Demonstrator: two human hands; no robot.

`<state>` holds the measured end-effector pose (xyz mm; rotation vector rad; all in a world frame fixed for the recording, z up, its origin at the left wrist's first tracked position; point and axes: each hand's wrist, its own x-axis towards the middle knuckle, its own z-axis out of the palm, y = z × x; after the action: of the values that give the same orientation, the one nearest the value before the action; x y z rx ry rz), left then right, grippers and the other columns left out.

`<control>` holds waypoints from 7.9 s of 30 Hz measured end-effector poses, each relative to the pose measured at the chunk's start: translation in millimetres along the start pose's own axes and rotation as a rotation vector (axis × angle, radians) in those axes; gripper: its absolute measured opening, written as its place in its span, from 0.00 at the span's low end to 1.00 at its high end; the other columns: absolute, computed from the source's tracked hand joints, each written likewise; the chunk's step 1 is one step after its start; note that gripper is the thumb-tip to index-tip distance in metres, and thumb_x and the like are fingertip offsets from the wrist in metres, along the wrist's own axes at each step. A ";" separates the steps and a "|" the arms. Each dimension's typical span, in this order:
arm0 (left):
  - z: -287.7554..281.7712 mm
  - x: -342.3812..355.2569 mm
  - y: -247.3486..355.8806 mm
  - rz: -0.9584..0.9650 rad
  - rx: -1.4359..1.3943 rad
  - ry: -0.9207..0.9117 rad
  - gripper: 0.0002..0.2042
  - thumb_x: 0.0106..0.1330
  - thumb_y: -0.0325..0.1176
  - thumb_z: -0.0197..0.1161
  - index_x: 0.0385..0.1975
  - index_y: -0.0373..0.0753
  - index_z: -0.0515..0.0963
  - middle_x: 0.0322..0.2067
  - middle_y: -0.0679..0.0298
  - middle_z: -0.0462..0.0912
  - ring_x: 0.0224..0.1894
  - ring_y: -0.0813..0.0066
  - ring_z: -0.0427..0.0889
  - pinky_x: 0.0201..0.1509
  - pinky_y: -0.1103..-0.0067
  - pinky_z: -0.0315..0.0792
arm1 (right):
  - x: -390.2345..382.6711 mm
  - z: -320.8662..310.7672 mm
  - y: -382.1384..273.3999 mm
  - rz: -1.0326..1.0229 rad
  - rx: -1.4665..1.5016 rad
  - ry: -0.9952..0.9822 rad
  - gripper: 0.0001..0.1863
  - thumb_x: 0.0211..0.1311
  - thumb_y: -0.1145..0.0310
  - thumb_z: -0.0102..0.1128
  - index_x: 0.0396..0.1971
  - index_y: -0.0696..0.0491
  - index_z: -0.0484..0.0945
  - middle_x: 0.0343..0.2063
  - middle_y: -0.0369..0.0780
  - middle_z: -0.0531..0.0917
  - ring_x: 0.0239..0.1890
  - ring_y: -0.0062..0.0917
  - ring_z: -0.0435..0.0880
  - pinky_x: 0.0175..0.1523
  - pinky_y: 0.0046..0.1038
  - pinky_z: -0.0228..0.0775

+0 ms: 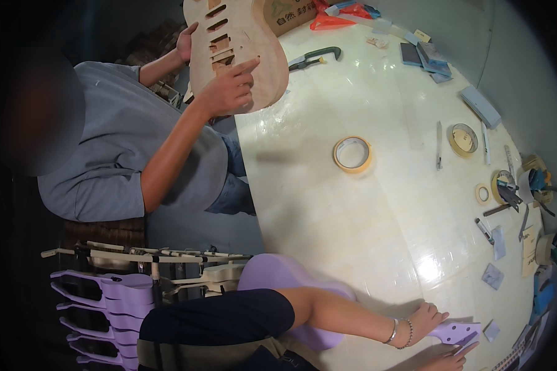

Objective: The person sands the edges of a purple guitar neck with sandpaper, then uses a utility knife to scrape and clean the headstock surface. A coworker sands a wooden guitar body across the table.

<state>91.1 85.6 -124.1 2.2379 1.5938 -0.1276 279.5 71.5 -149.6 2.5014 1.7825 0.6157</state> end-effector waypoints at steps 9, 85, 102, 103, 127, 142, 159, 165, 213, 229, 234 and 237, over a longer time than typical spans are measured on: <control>18.2 6.9 2.7 -0.034 0.038 0.023 0.32 0.59 0.36 0.59 0.64 0.36 0.61 0.38 0.62 0.76 0.38 0.66 0.72 0.34 0.71 0.64 | -9.4 -8.7 -20.8 -0.022 0.052 -0.077 0.27 0.69 0.52 0.44 0.68 0.27 0.58 0.36 0.36 0.78 0.40 0.35 0.78 0.37 0.44 0.67; -157.2 -192.3 -168.8 0.098 -0.918 0.484 0.21 0.66 0.39 0.56 0.55 0.35 0.70 0.32 0.60 0.79 0.34 0.66 0.78 0.41 0.71 0.72 | 42.0 -3.5 -50.4 0.039 0.269 -0.279 0.30 0.72 0.51 0.39 0.70 0.44 0.51 0.44 0.55 0.76 0.42 0.50 0.80 0.45 0.46 0.73; -59.1 -19.6 -26.1 -0.076 -0.024 0.041 0.16 0.56 0.37 0.63 0.42 0.38 0.83 0.44 0.58 0.73 0.50 0.62 0.69 0.50 0.60 0.63 | 20.1 -29.4 -58.3 -0.072 0.403 -0.197 0.29 0.72 0.52 0.40 0.70 0.44 0.54 0.43 0.51 0.75 0.41 0.47 0.79 0.42 0.42 0.73; -54.0 -14.0 -23.1 -0.106 -0.009 0.038 0.15 0.56 0.36 0.62 0.42 0.39 0.83 0.44 0.59 0.73 0.50 0.62 0.69 0.50 0.61 0.63 | 19.6 -31.3 -62.3 -0.074 0.401 -0.198 0.29 0.72 0.51 0.40 0.70 0.44 0.54 0.43 0.52 0.75 0.41 0.47 0.79 0.42 0.42 0.73; -47.2 9.5 -38.3 -0.074 -0.231 -0.048 0.34 0.40 0.53 0.75 0.45 0.36 0.77 0.43 0.61 0.78 0.51 0.66 0.72 0.51 0.73 0.68 | 14.2 -60.1 -99.5 0.198 0.504 -0.125 0.27 0.71 0.48 0.33 0.68 0.36 0.60 0.51 0.46 0.74 0.44 0.43 0.79 0.45 0.40 0.73; -16.9 23.2 -28.1 -0.120 -0.208 0.079 0.33 0.34 0.56 0.76 0.40 0.39 0.81 0.41 0.61 0.80 0.48 0.66 0.74 0.51 0.72 0.66 | 18.5 -56.4 -106.2 0.213 0.516 -0.027 0.30 0.68 0.39 0.37 0.65 0.35 0.65 0.53 0.43 0.75 0.50 0.40 0.78 0.50 0.39 0.71; -11.5 32.5 -23.0 -0.131 -0.188 0.080 0.29 0.36 0.57 0.76 0.36 0.45 0.83 0.38 0.68 0.81 0.47 0.70 0.75 0.49 0.72 0.65 | 23.8 -40.7 -98.6 0.228 0.543 -0.020 0.33 0.66 0.35 0.36 0.65 0.37 0.65 0.53 0.44 0.74 0.52 0.40 0.76 0.51 0.39 0.71; -5.2 36.6 -23.2 -0.100 -0.187 0.062 0.29 0.36 0.57 0.75 0.36 0.45 0.83 0.38 0.67 0.81 0.47 0.70 0.76 0.46 0.71 0.66 | 20.8 -46.2 -102.6 0.209 0.554 -0.002 0.33 0.66 0.36 0.37 0.65 0.39 0.65 0.54 0.43 0.75 0.53 0.39 0.76 0.51 0.37 0.72; -26.9 29.6 -29.5 -0.059 -0.236 -0.079 0.29 0.47 0.50 0.69 0.46 0.38 0.77 0.46 0.57 0.78 0.52 0.60 0.73 0.52 0.68 0.67 | 21.8 -33.0 -98.7 0.255 0.555 -0.007 0.31 0.67 0.37 0.37 0.65 0.35 0.64 0.50 0.44 0.75 0.48 0.40 0.79 0.47 0.38 0.73; -27.9 13.6 -38.6 -0.067 -0.227 -0.100 0.35 0.43 0.55 0.72 0.47 0.35 0.77 0.47 0.56 0.77 0.54 0.58 0.72 0.55 0.67 0.68 | 10.1 -42.4 -108.7 0.204 0.578 0.058 0.32 0.69 0.39 0.36 0.66 0.40 0.64 0.50 0.46 0.76 0.48 0.42 0.78 0.46 0.39 0.74; -40.0 21.4 -38.0 -0.029 -0.255 -0.123 0.36 0.39 0.55 0.76 0.46 0.37 0.77 0.45 0.59 0.78 0.51 0.62 0.74 0.49 0.71 0.70 | 17.2 -62.5 -115.9 0.396 0.809 -0.052 0.26 0.72 0.54 0.44 0.63 0.52 0.66 0.49 0.48 0.77 0.48 0.39 0.79 0.46 0.37 0.73; -55.3 14.7 -44.0 0.023 -0.284 0.031 0.28 0.43 0.55 0.74 0.38 0.40 0.79 0.38 0.60 0.80 0.45 0.65 0.79 0.44 0.73 0.75 | 17.5 -50.7 -102.2 0.275 0.788 0.069 0.24 0.67 0.64 0.52 0.61 0.56 0.69 0.46 0.49 0.77 0.46 0.38 0.77 0.52 0.34 0.68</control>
<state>47.3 131.0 -88.9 2.0461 1.4969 0.1325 175.5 112.4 -121.0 3.2866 2.0049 -0.0446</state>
